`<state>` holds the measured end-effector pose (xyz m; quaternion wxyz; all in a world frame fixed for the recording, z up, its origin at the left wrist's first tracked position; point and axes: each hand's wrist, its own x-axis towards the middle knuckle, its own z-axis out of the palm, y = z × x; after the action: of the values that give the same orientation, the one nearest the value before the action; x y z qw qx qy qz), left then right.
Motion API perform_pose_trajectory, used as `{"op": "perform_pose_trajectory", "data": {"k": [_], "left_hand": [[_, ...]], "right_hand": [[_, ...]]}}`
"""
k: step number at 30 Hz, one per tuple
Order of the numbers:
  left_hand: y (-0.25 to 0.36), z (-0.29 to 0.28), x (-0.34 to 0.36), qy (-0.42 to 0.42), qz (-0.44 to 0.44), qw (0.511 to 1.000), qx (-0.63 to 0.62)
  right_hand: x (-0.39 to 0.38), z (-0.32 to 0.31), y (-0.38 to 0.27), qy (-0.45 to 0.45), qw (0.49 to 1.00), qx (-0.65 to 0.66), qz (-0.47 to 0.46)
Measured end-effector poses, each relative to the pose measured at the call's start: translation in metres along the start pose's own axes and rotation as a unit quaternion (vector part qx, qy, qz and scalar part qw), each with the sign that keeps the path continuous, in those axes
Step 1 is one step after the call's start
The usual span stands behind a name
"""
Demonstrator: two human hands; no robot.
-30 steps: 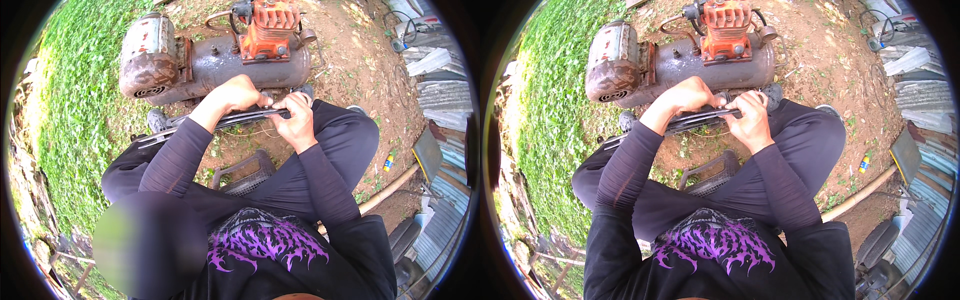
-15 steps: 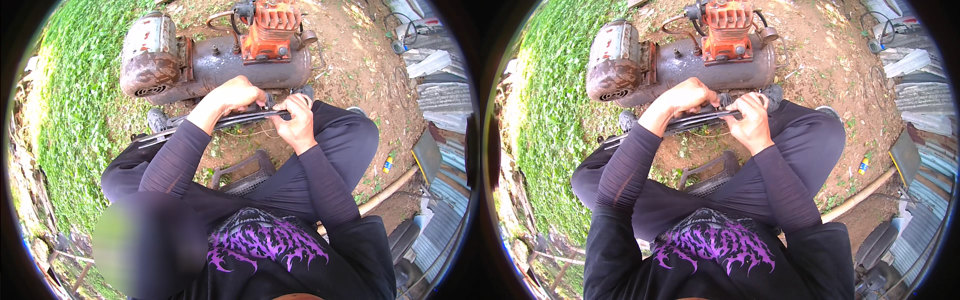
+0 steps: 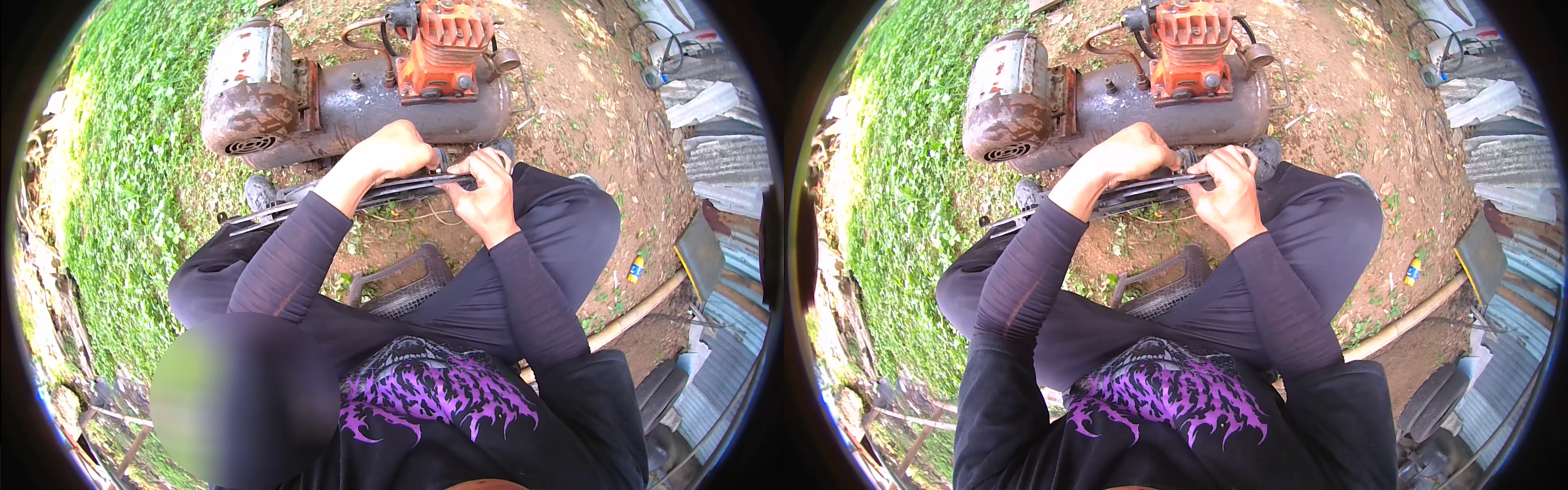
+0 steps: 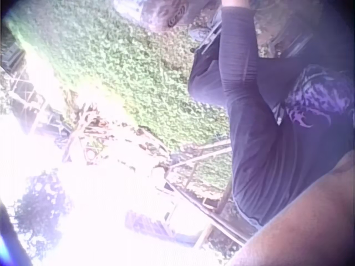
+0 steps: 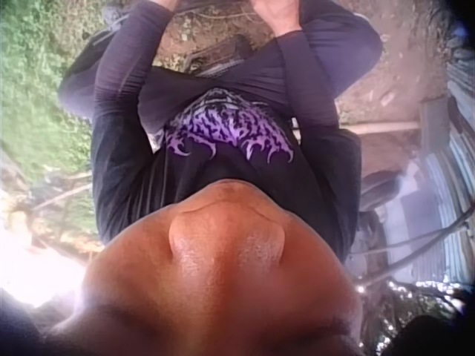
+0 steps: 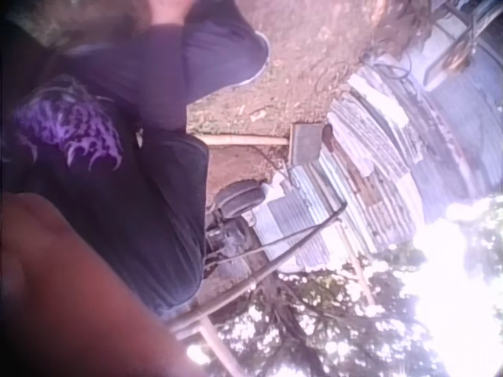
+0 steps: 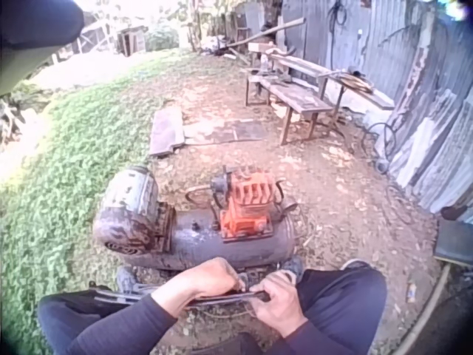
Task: The person handles a black plastic fan shroud, wipes its interior surface, and uses a wrench to tighten a bolt on a red-painted air compressor assembly.
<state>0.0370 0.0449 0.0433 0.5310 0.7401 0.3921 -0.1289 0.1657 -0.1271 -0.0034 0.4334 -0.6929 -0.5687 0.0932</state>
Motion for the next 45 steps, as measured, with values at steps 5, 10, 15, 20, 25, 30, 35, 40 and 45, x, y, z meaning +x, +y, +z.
{"op": "perform_pose_trajectory", "data": {"k": [5, 10, 15, 20, 25, 30, 35, 40, 45], "left_hand": [[-0.006, 0.002, 0.003, -0.017, -0.012, 0.999, 0.037], [-0.024, 0.009, 0.017, -0.039, 0.009, 0.996, -0.085], [-0.010, 0.001, 0.009, -0.023, -0.032, 0.999, 0.010], [-0.011, -0.001, 0.013, -0.055, -0.006, 0.998, -0.029], [-0.012, -0.023, -0.012, 0.072, 0.113, 0.991, -0.028], [-0.023, -0.097, -0.103, 0.192, 0.108, 0.975, 0.037], [-0.095, -0.120, -0.163, 0.224, 0.049, 0.973, 0.009], [-0.151, -0.039, -0.130, -0.006, -0.021, 0.998, -0.057], [-0.223, 0.036, -0.025, -0.148, -0.106, 0.976, 0.118]], "right_hand": [[0.000, 0.000, -0.001, -0.004, 1.000, 0.002, -0.004], [0.000, 0.001, -0.001, 0.000, 1.000, 0.000, -0.009], [0.002, 0.002, 0.001, -0.001, 1.000, -0.001, -0.003], [0.000, 0.003, 0.002, -0.010, 1.000, -0.003, 0.007], [0.018, 0.009, 0.000, -0.010, 1.000, -0.012, 0.013], [0.039, 0.020, 0.012, -0.010, 0.997, -0.079, 0.021], [0.056, 0.036, 0.027, 0.002, 0.994, -0.111, 0.012], [0.075, 0.049, 0.038, 0.001, 0.990, -0.140, 0.000], [0.095, 0.043, 0.037, -0.039, 0.994, -0.100, -0.022]]}}
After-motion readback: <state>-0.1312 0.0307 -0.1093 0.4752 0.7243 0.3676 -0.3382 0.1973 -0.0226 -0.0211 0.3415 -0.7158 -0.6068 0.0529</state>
